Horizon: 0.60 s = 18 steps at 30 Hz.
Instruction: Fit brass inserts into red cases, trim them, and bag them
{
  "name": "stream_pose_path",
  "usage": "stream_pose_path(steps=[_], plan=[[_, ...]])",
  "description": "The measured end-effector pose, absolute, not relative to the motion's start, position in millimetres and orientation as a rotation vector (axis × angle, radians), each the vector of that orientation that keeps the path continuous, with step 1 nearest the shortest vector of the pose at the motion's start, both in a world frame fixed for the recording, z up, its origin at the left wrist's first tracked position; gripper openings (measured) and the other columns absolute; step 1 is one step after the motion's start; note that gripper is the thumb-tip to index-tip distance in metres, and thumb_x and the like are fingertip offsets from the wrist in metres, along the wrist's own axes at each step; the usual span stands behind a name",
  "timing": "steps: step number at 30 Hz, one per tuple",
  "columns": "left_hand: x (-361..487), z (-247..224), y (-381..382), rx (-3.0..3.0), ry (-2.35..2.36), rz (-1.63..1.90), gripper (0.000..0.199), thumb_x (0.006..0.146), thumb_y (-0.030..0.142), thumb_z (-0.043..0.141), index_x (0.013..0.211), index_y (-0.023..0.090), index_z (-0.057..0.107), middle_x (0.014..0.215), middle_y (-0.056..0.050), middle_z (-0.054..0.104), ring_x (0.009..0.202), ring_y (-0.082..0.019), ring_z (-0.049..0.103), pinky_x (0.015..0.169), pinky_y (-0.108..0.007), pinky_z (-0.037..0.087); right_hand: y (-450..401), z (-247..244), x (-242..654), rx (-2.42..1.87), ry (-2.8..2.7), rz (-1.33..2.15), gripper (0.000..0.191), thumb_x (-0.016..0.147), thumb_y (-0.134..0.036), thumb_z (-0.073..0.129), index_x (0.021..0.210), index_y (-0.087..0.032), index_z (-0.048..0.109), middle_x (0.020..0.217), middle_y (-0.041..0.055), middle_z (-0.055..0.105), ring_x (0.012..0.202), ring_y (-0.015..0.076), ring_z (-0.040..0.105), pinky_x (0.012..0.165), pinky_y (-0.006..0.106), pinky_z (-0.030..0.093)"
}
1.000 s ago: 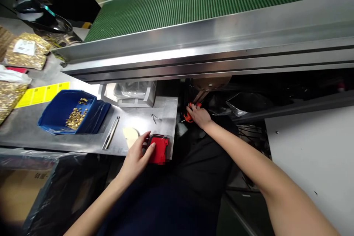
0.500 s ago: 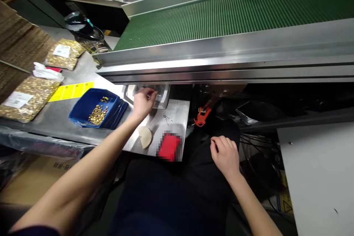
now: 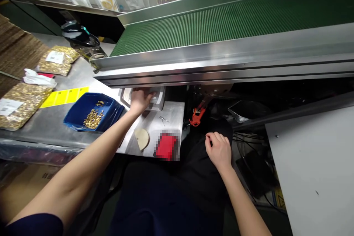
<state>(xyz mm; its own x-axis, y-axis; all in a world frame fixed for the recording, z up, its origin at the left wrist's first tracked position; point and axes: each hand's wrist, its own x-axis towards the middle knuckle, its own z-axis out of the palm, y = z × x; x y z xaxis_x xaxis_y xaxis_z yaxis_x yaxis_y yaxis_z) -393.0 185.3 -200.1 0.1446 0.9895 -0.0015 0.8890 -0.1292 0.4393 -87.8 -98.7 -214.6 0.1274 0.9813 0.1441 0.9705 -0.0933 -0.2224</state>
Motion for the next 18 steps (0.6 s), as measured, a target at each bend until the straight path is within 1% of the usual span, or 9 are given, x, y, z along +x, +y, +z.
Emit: stream_pose_path(steps=[3,6,8,10,11,12,14,16,18], plan=[[-382.0,-200.8,197.8,2.031,1.899,0.35,0.036,0.095,0.045,0.065,0.107,0.012,0.071,0.107,-0.012,0.073,0.106,-0.029,0.067,0.101,-0.05,0.048,-91.6,-210.3,-96.6,-2.108,-1.964,0.079,0.028,0.105,-0.025,0.043,0.099,-0.019,0.069,0.09,0.0072,0.069,0.086,0.0234,0.061,0.081,0.035,0.038],[-375.5,-201.4,203.9,1.984,1.956,0.342,0.028,0.096,0.04,0.066,0.102,0.013,0.07,0.105,-0.008,0.072,0.101,-0.025,0.067,0.097,-0.047,0.051,-86.3,-206.9,-105.5,-2.081,-1.984,0.108,0.029,0.105,-0.025,0.042,0.1,-0.019,0.07,0.091,0.0071,0.069,0.086,0.0229,0.061,0.082,0.034,0.038],[-375.4,-200.8,199.4,1.996,1.946,0.379,0.024,0.097,0.034,0.063,0.098,0.011,0.07,0.101,-0.012,0.072,0.102,-0.029,0.066,0.098,-0.049,0.049,-84.0,-207.0,-108.1,-2.078,-1.968,0.128,0.029,0.104,-0.025,0.043,0.101,-0.019,0.071,0.091,0.0072,0.069,0.085,0.0229,0.061,0.082,0.035,0.038],[-378.0,-197.3,188.7,2.034,1.9,0.458,0.023,0.097,0.027,0.057,0.094,0.009,0.07,0.101,-0.019,0.071,0.107,-0.036,0.063,0.101,-0.051,0.044,-83.0,-208.3,-107.2,-2.078,-1.938,0.152,0.029,0.104,-0.025,0.043,0.1,-0.019,0.071,0.09,0.0074,0.069,0.085,0.0234,0.06,0.082,0.035,0.038],[-380.2,-194.1,181.3,2.056,1.864,0.513,0.024,0.097,0.025,0.053,0.095,0.009,0.07,0.103,-0.021,0.071,0.111,-0.038,0.061,0.102,-0.051,0.042,-83.0,-208.6,-106.0,-2.076,-1.918,0.167,0.028,0.103,-0.025,0.043,0.099,-0.019,0.071,0.089,0.0076,0.069,0.085,0.0238,0.061,0.082,0.036,0.038],[-383.0,-189.8,172.4,2.078,1.818,0.572,0.025,0.098,0.024,0.05,0.098,0.01,0.07,0.106,-0.021,0.071,0.114,-0.038,0.06,0.103,-0.05,0.042,-83.3,-207.8,-105.0,-2.074,-1.894,0.184,0.028,0.103,-0.025,0.044,0.098,-0.019,0.071,0.089,0.0077,0.069,0.085,0.0241,0.061,0.082,0.036,0.039],[-389.8,-178.7,149.2,2.108,1.71,0.687,0.023,0.099,0.024,0.047,0.101,0.015,0.068,0.108,-0.016,0.071,0.113,-0.034,0.06,0.102,-0.044,0.043,-84.8,-201.3,-107.1,-2.065,-1.832,0.224,0.029,0.104,-0.026,0.043,0.099,-0.02,0.07,0.089,0.0078,0.069,0.083,0.024,0.062,0.083,0.037,0.041],[-396.3,-165.8,117.9,2.108,1.614,0.777,0.02,0.1,0.025,0.048,0.097,0.018,0.067,0.102,-0.012,0.071,0.102,-0.028,0.063,0.096,-0.039,0.047,-86.3,-186.5,-119.0,-2.05,-1.757,0.267,0.03,0.106,-0.028,0.04,0.102,-0.021,0.068,0.092,0.008,0.069,0.081,0.0232,0.063,0.082,0.036,0.045],[-399.5,-153.4,79.4,2.074,1.558,0.852,0.021,0.101,0.028,0.048,0.094,0.018,0.065,0.093,-0.009,0.07,0.088,-0.023,0.064,0.085,-0.034,0.05,-85.8,-164.9,-142.4,-1.964,-1.662,0.417,0.029,0.108,-0.032,0.039,0.106,-0.023,0.066,0.099,0.0085,0.069,0.087,0.0229,0.065,0.083,0.035,0.05]])
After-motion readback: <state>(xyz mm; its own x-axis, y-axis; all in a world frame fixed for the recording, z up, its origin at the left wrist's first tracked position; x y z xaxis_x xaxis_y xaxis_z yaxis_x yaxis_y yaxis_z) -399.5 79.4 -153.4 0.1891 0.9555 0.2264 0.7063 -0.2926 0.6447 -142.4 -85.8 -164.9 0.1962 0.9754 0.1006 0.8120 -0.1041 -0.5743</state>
